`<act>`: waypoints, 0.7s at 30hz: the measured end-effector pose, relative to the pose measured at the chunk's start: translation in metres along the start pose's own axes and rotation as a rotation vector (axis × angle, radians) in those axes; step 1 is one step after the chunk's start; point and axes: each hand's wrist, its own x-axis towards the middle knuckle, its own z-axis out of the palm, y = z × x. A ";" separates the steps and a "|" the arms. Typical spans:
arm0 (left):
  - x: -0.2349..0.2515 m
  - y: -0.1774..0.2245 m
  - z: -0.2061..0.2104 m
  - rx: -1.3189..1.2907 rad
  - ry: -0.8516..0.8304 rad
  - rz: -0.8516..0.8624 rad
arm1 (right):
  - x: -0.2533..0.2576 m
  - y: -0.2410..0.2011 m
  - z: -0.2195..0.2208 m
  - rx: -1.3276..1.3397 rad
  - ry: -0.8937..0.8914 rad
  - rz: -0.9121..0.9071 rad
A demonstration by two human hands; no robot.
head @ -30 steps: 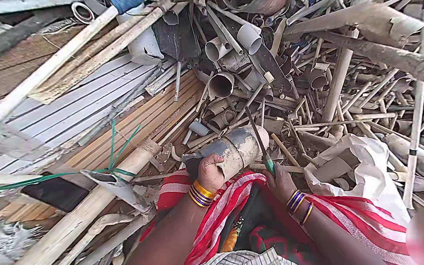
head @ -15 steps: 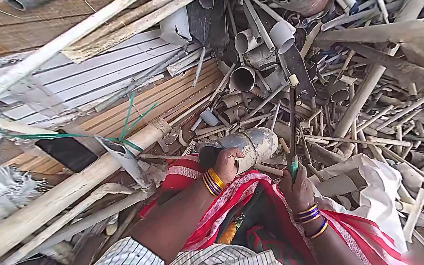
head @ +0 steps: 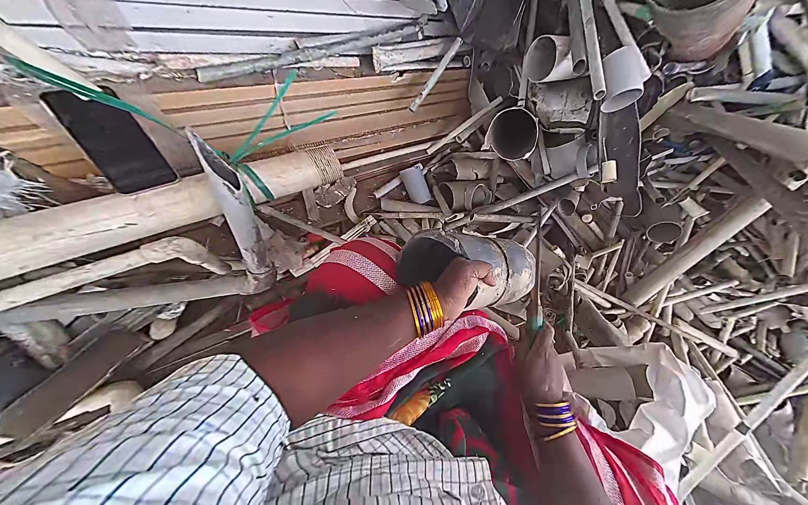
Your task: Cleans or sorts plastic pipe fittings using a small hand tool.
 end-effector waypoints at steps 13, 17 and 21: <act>0.014 0.008 0.007 -0.137 0.066 -0.051 | 0.015 0.007 0.002 0.063 -0.183 0.195; 0.017 0.016 0.003 -0.212 0.101 -0.065 | 0.001 0.017 0.001 0.147 0.407 -0.252; 0.028 0.015 -0.001 -0.246 0.124 -0.092 | -0.001 0.009 0.000 -0.044 -0.201 0.021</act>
